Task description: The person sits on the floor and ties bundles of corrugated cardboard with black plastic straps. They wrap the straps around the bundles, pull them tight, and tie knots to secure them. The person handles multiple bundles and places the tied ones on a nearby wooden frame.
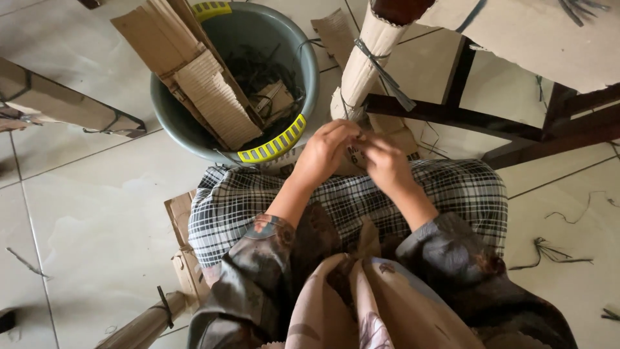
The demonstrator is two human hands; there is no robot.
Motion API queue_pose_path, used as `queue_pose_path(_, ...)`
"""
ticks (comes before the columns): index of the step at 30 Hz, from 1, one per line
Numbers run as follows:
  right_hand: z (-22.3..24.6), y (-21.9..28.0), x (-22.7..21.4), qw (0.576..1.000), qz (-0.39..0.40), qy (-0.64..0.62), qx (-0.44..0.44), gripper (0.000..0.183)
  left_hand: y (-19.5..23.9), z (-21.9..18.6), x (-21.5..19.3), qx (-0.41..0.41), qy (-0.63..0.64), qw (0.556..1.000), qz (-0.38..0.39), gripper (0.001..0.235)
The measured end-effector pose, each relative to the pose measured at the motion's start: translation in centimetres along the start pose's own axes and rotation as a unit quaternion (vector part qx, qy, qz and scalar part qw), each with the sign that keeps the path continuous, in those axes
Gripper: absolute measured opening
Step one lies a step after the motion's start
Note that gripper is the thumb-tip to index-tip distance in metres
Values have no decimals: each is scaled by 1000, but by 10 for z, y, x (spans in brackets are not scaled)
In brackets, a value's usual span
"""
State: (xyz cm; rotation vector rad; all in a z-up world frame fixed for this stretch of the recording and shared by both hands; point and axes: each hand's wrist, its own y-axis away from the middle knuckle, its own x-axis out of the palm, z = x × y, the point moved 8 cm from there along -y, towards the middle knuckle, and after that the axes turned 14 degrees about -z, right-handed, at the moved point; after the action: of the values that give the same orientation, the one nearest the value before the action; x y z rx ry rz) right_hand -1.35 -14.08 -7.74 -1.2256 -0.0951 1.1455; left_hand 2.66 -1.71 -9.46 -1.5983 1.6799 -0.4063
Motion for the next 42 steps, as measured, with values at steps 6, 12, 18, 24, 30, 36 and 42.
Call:
queue_pose_path(6, 14, 6, -13, 995, -44, -67, -60, 25, -32, -43, -19, 59, -17, 998, 7, 19)
queue_pose_path(12, 0, -9, -21, 989, -102, -99, -26, 19, -4, 9, 10, 72, -24, 997, -11, 20)
queue_pose_path(18, -12, -33, -16, 992, -104, -66, -30, 17, -8, 13, 7, -120, -87, 988, 45, 46)
queue_pose_path(24, -28, -25, -10, 986, -135, -92, -26, 8, -16, 12, 4, -156, -67, 985, 26, 46)
queue_pose_path(30, -24, -28, -2, 988, -134, -72, -4, 9, -46, -12, -14, -9, -238, 971, -1, 18)
queue_pose_path(36, -12, -32, 6, 990, -114, -88, -3, 7, -49, -10, -14, 38, -214, 975, -52, 12)
queue_pose_path(42, -12, -23, 13, 991, -120, -34, -37, 8, -41, 1, -13, 42, -271, 961, -40, 20)
